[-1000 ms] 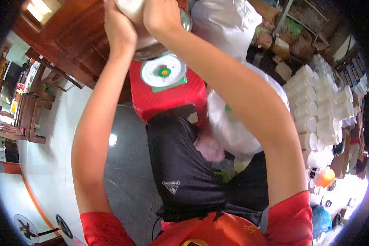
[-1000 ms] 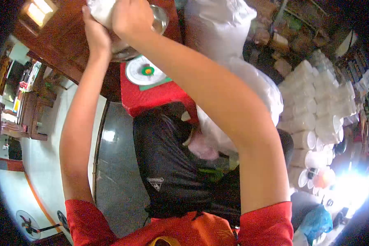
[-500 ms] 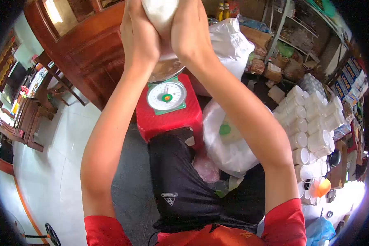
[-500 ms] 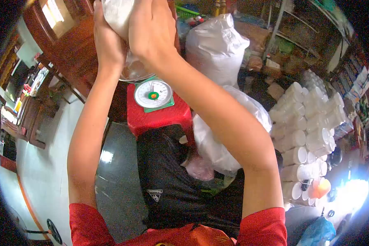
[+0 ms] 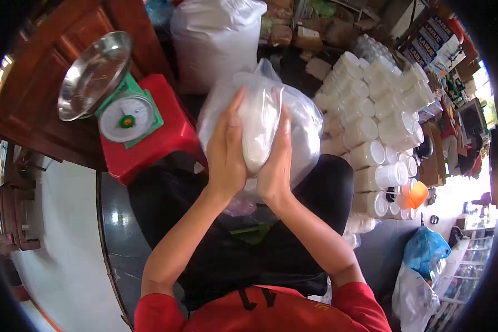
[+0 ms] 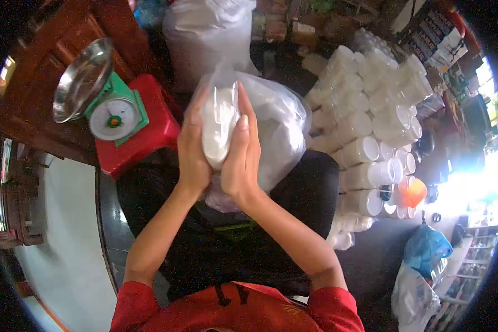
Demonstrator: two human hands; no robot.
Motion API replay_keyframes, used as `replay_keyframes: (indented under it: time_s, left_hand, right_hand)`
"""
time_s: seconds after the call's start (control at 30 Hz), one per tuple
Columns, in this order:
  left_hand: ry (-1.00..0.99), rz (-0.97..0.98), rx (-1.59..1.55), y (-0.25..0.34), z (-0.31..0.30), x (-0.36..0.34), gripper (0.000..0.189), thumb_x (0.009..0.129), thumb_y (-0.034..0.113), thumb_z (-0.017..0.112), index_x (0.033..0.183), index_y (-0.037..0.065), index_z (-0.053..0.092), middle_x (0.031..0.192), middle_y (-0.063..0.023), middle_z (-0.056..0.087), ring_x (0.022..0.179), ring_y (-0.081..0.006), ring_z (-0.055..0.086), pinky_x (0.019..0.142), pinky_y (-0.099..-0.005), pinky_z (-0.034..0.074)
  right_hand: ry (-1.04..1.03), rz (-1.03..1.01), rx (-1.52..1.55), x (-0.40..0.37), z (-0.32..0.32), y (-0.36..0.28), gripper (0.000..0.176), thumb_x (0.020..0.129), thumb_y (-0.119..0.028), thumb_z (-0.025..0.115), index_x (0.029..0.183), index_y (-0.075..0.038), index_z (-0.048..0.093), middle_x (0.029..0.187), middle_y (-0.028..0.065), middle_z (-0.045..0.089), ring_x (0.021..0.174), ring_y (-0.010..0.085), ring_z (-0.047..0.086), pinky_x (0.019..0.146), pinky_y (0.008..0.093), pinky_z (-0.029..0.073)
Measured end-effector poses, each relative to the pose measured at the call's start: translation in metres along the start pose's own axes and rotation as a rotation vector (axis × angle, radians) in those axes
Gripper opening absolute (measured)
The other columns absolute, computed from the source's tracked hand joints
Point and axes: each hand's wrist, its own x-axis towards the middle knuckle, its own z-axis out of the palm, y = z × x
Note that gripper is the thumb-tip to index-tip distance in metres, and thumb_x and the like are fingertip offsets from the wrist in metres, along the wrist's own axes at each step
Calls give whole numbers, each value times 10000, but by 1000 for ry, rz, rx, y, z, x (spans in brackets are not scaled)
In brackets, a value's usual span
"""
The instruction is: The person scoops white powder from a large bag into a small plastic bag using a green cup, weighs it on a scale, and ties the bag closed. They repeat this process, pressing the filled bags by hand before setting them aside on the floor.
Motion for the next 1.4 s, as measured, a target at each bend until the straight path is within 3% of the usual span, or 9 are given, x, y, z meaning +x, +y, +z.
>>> replay_keyframes:
  time_s: [0.07,0.17,0.5,0.57,1.03,1.13,1.23,1.33,1.4]
  left_hand:
    - [-15,-126,-72,-32,17,-16,530,1136,308,313,1504,-39,471,1531,-213,502,1416,-309,478,1198,-373,311]
    - [-33,-324,-126,-57,25,-36,522,1135,314,318,1493,-25,491,1517,-212,520,1429,-317,472,1194,-380,324]
    - [-87,-617,89,-93,10,-70,576,1127,407,298,1502,21,503,1517,-218,527,1423,-358,486,1181,-390,346]
    - [-110,-699,138,-92,10,-71,599,1122,435,297,1505,21,497,1504,-223,537,1415,-372,490,1168,-400,358]
    - [-160,-723,127,-105,12,-71,612,1109,473,305,1501,50,510,1455,-248,565,1365,-403,523,1140,-427,381]
    - [-161,-732,218,-100,15,-71,626,1104,490,300,1521,61,488,1462,-255,556,1373,-409,514,1145,-437,376]
    - [-192,-732,253,-100,15,-71,633,1103,498,290,1541,76,464,1466,-262,549,1377,-416,508,1148,-443,374]
    - [-230,-729,207,-104,16,-70,630,1102,500,284,1548,89,457,1467,-265,546,1376,-420,507,1146,-446,376]
    - [-236,-726,193,-102,18,-70,628,1102,500,284,1548,94,459,1467,-266,546,1375,-422,508,1145,-448,377]
  right_hand:
    - [3,90,-70,-6,-13,25,667,1126,-467,189,1603,-10,281,1571,192,412,1461,287,400,1211,391,292]
    - [26,261,-8,-18,-22,61,618,1131,-398,217,1548,28,378,1558,207,428,1462,310,397,1217,393,282]
    - [15,729,123,-45,-17,107,641,1142,-430,214,1597,12,305,1605,150,385,1486,246,340,1229,344,236]
    - [-7,713,116,-51,-20,119,642,1139,-424,215,1593,23,298,1604,188,373,1490,277,340,1230,365,242]
    - [61,849,171,-49,-16,115,641,1124,-435,260,1611,-18,272,1601,227,365,1472,316,358,1224,401,252]
    - [122,779,109,-47,-9,98,621,1128,-438,258,1622,-60,263,1624,142,356,1495,267,335,1225,375,261]
    - [100,804,136,-54,-24,130,659,1117,-431,283,1629,-25,203,1661,226,257,1529,340,267,1240,410,227]
    - [104,894,175,-43,-33,123,611,1131,-392,243,1639,-59,185,1652,144,300,1522,284,288,1239,382,236]
    - [232,1271,420,-2,-36,84,603,1132,-375,233,1640,-55,180,1659,152,282,1534,291,261,1247,382,221]
